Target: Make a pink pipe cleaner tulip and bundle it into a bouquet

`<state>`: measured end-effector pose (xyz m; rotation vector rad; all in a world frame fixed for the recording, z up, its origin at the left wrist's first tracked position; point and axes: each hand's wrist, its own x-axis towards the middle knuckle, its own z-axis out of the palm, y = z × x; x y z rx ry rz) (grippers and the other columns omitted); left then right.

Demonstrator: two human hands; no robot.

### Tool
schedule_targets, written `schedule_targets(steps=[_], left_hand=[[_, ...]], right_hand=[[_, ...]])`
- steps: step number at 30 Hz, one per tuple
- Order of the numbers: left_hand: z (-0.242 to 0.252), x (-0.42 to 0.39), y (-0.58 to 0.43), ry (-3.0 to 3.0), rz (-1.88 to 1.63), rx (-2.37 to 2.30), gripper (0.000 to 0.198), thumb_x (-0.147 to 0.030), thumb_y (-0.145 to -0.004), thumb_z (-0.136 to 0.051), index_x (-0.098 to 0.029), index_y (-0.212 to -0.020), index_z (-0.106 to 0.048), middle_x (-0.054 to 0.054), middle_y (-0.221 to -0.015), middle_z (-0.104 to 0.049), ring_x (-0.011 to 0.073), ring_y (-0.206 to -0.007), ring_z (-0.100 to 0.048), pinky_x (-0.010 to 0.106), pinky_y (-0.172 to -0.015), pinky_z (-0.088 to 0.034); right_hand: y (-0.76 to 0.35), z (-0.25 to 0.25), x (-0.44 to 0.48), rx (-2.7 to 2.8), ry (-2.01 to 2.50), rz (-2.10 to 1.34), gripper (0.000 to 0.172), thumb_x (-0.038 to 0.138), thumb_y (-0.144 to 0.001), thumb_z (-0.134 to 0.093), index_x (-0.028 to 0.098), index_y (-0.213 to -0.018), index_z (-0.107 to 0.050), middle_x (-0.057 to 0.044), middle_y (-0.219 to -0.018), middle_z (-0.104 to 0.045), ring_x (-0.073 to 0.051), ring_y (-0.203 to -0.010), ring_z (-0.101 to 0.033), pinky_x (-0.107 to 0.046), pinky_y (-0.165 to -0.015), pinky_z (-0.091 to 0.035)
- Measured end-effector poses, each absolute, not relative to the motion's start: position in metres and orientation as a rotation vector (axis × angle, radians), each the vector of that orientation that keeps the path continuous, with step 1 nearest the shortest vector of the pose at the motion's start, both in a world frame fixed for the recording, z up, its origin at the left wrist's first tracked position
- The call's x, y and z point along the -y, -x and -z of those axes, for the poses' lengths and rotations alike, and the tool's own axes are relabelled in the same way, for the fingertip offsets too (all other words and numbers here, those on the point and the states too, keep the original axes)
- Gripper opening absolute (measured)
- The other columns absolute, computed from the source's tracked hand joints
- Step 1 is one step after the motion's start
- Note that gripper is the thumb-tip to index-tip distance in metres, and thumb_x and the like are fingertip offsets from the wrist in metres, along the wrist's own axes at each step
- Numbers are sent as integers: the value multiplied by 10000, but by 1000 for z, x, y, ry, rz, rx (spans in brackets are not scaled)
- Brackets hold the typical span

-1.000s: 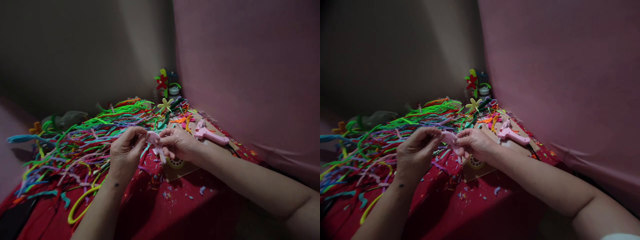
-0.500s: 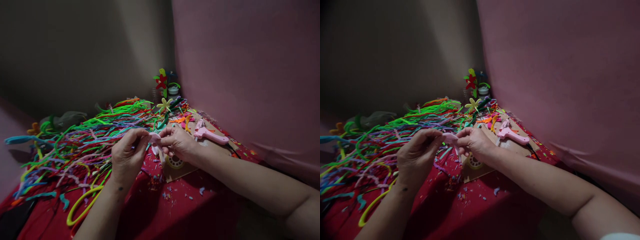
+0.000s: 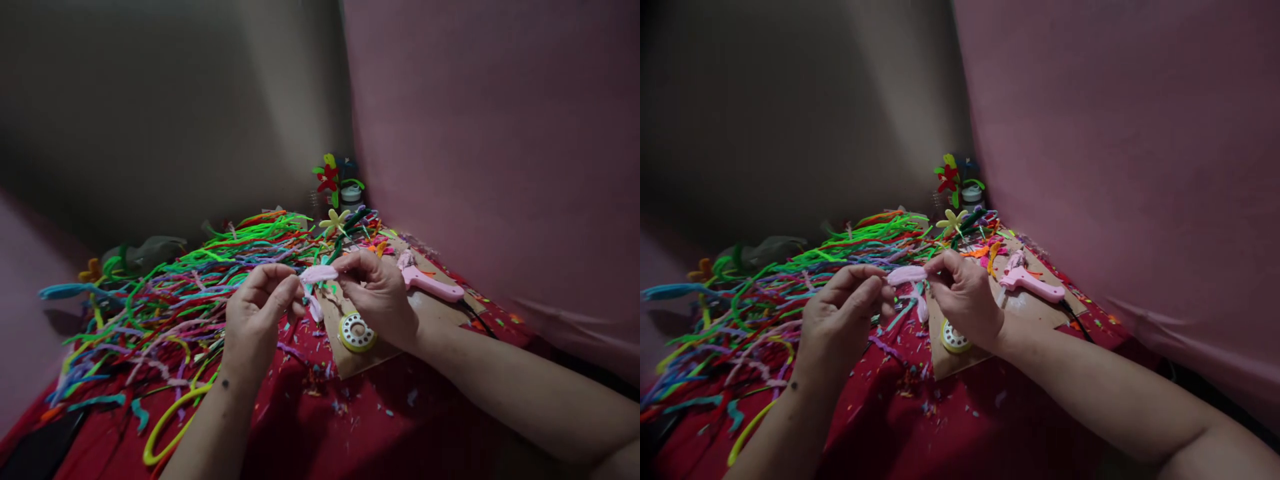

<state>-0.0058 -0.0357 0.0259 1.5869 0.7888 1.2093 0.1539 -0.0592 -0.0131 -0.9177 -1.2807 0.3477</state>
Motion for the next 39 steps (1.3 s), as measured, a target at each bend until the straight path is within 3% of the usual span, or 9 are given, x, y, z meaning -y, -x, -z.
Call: schedule_targets(steps=[3, 14, 22, 35, 39], left_hand=[[-27, 35, 5, -1513, -1183, -743, 154, -252, -764, -629, -164, -863, -551, -12, -642, -609, 94, -485, -562, 201, -453, -432], [-26, 42, -1, -1561, -1225, -664, 72, -164, -755, -636, -167, -809, -589, -14, -589, -651, 110, -480, -604, 213, -460, -486], [-26, 43, 0, -1656, -1255, -659, 68, -186, -760, -631, -172, -810, -587, -13, -605, -661, 140, -504, -627, 275, -524, -524], [-22, 49, -7, -1799, -1450, -747, 50, -137, -760, -613, -186, -758, -604, -37, -575, -651, 114, -483, -616, 240, -535, -521], [-20, 47, -6, -1720, -1421, -724, 72, -147, -745, -646, -193, -791, -617, -36, -647, -666, 112, -533, -634, 228, -551, -532]], right_hand=[[-155, 15, 62, 1379, 914, -190, 76, 125, -815, -520, 191, -803, -557, -18, -783, -602, -129, -744, -565, -292, -703, -470], [-156, 12, 69, 1513, 883, 19, 118, 96, -832, -504, 212, -813, -518, -29, -841, -624, -143, -825, -601, -307, -741, -482], [-156, 13, 68, 1484, 889, -46, 125, 91, -813, -501, 213, -801, -522, -21, -797, -616, -145, -805, -599, -298, -726, -485], [-154, 16, 65, 1482, 820, -117, 141, 57, -786, -494, 195, -805, -513, -24, -783, -582, -128, -728, -562, -265, -614, -457], [-155, 15, 66, 1479, 843, -95, 145, 58, -791, -492, 202, -803, -507, -16, -775, -577, -130, -751, -566, -271, -646, -465]])
